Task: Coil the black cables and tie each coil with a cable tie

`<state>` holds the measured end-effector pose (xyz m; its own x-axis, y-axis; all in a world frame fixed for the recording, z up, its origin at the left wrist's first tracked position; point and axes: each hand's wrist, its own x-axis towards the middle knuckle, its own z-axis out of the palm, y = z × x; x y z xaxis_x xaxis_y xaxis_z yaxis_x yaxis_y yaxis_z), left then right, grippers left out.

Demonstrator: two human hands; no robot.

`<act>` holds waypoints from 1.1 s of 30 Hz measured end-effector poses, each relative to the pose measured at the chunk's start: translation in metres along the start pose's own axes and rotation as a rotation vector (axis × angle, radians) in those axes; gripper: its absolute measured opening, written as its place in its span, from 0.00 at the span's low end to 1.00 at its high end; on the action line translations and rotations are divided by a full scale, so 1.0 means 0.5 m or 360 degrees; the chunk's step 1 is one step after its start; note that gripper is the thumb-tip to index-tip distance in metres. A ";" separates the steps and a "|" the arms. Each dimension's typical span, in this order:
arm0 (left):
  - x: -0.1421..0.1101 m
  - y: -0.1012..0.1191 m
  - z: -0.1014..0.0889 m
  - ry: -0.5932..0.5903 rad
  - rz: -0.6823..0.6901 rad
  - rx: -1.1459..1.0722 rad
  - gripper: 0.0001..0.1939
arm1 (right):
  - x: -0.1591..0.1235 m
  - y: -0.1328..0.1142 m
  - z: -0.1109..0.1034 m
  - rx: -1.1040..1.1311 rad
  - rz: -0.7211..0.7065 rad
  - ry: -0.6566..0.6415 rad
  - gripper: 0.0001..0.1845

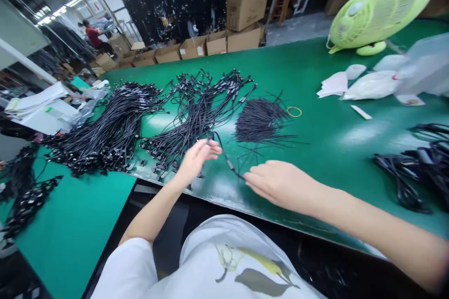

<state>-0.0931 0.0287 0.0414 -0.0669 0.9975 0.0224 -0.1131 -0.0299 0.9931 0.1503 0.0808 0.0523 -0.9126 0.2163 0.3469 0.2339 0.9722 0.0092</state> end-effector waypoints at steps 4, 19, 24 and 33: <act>-0.027 -0.026 0.055 -0.0476 -0.0005 0.0356 0.15 | 0.060 -0.008 -0.011 0.0407 0.0183 0.0074 0.16; -0.031 -0.097 0.116 0.0106 -0.0327 -0.0774 0.25 | 0.097 -0.054 0.124 0.2383 0.1526 0.1097 0.23; -0.024 -0.115 0.098 -0.0053 -0.0254 -0.0181 0.24 | 0.107 -0.068 0.127 0.2750 0.1645 0.1143 0.25; -0.053 -0.144 0.077 -0.0466 -0.0190 0.0532 0.22 | 0.099 -0.106 0.179 0.2742 0.1745 0.1382 0.28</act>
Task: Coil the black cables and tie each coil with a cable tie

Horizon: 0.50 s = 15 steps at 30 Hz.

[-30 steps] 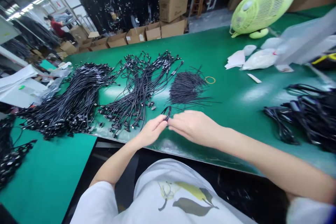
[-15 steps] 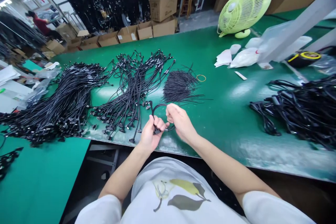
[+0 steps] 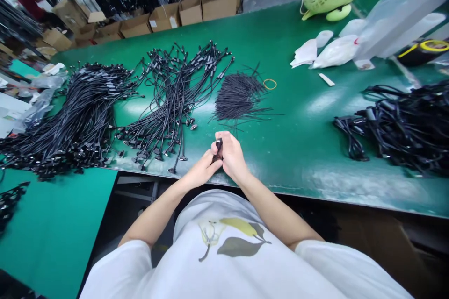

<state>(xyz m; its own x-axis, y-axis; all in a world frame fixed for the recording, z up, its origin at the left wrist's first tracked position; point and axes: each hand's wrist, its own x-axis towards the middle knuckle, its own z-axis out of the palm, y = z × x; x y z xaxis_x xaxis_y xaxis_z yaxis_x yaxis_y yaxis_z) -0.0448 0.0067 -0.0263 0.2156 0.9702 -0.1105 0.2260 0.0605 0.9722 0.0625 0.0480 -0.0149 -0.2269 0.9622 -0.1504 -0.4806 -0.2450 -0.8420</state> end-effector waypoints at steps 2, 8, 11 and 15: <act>-0.002 -0.002 0.009 -0.0187 -0.0068 -0.0179 0.21 | -0.004 -0.004 -0.008 0.0015 -0.0028 -0.0075 0.27; -0.018 0.012 0.055 -0.0353 -0.0470 -0.1000 0.26 | 0.006 -0.037 -0.022 0.0077 0.0223 -0.0316 0.30; -0.025 0.031 0.068 -0.0366 -0.0612 -0.1295 0.24 | 0.012 -0.047 -0.028 0.0011 0.0103 -0.0367 0.30; -0.029 0.052 0.062 -0.0329 -0.0699 -0.1525 0.21 | 0.010 -0.062 -0.033 0.0014 -0.0024 -0.0478 0.27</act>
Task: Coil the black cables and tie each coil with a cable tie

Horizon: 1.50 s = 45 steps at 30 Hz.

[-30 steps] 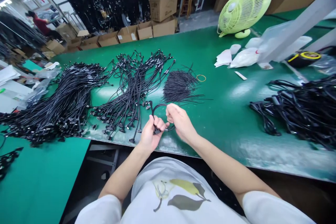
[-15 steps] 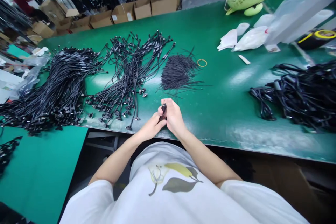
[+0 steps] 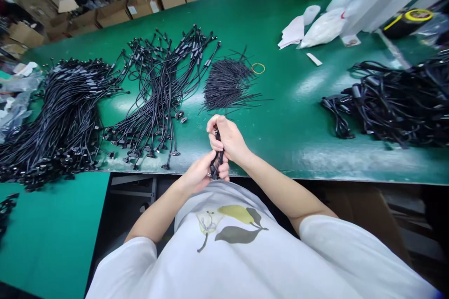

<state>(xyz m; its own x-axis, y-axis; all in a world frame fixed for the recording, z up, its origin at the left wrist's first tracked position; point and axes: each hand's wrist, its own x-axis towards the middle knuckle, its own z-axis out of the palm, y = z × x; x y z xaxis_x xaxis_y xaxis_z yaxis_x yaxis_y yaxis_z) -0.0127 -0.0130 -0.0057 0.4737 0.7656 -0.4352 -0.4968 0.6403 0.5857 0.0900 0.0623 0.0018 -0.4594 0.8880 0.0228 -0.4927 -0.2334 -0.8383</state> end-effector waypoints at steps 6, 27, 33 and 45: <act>-0.007 0.004 0.014 -0.0171 -0.0097 -0.0244 0.14 | 0.002 -0.007 -0.003 -0.0021 -0.0027 -0.0155 0.25; 0.055 0.039 -0.034 0.0604 0.0844 -0.0115 0.11 | -0.065 0.017 -0.032 -0.2106 -0.0192 -0.0290 0.12; 0.031 0.034 -0.060 0.0347 0.0669 0.0952 0.20 | -0.036 -0.064 -0.059 -0.2877 -0.1397 -0.0814 0.17; -0.006 0.006 -0.068 -0.0045 0.0036 0.1837 0.20 | -0.107 -0.006 -0.114 -0.3249 -0.0966 -0.1250 0.11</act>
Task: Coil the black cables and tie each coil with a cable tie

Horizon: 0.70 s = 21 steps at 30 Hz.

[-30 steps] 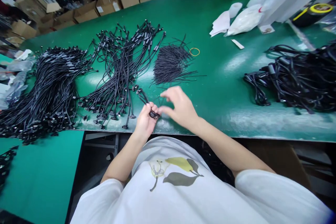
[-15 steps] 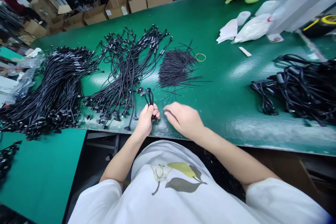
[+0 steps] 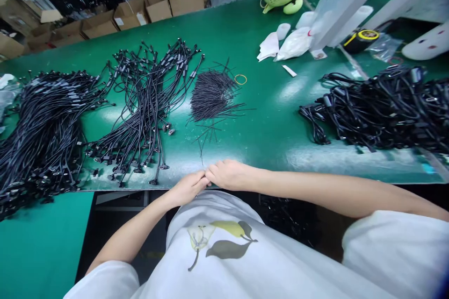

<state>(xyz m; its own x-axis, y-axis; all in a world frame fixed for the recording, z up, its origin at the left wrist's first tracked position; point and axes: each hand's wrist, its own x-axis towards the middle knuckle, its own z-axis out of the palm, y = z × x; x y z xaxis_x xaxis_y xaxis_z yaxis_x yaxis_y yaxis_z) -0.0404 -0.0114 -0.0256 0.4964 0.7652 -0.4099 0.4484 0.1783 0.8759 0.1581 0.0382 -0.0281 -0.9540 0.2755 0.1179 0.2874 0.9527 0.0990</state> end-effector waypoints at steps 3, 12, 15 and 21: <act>0.013 0.014 -0.008 -0.0169 -0.0055 -0.0394 0.22 | -0.011 0.014 -0.005 -0.0048 -0.0089 0.0099 0.12; 0.059 0.005 0.020 -0.0061 -0.0411 -0.1274 0.23 | -0.028 0.036 0.011 -0.0057 0.0006 0.0054 0.07; 0.065 -0.006 0.037 0.0088 -0.0379 -0.1010 0.25 | -0.030 0.031 0.011 -0.0035 -0.0020 0.0028 0.07; 0.051 0.016 0.014 -0.0020 -0.0152 -0.0302 0.20 | -0.034 0.023 -0.002 -0.0116 0.0020 0.0052 0.12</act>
<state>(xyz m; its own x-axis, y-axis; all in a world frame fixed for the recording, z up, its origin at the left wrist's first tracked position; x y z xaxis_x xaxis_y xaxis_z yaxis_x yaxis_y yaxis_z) -0.0190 0.0054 -0.0309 0.4680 0.7319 -0.4954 0.3464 0.3637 0.8647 0.1776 0.0441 -0.0278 -0.9473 0.2821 0.1520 0.3061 0.9369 0.1688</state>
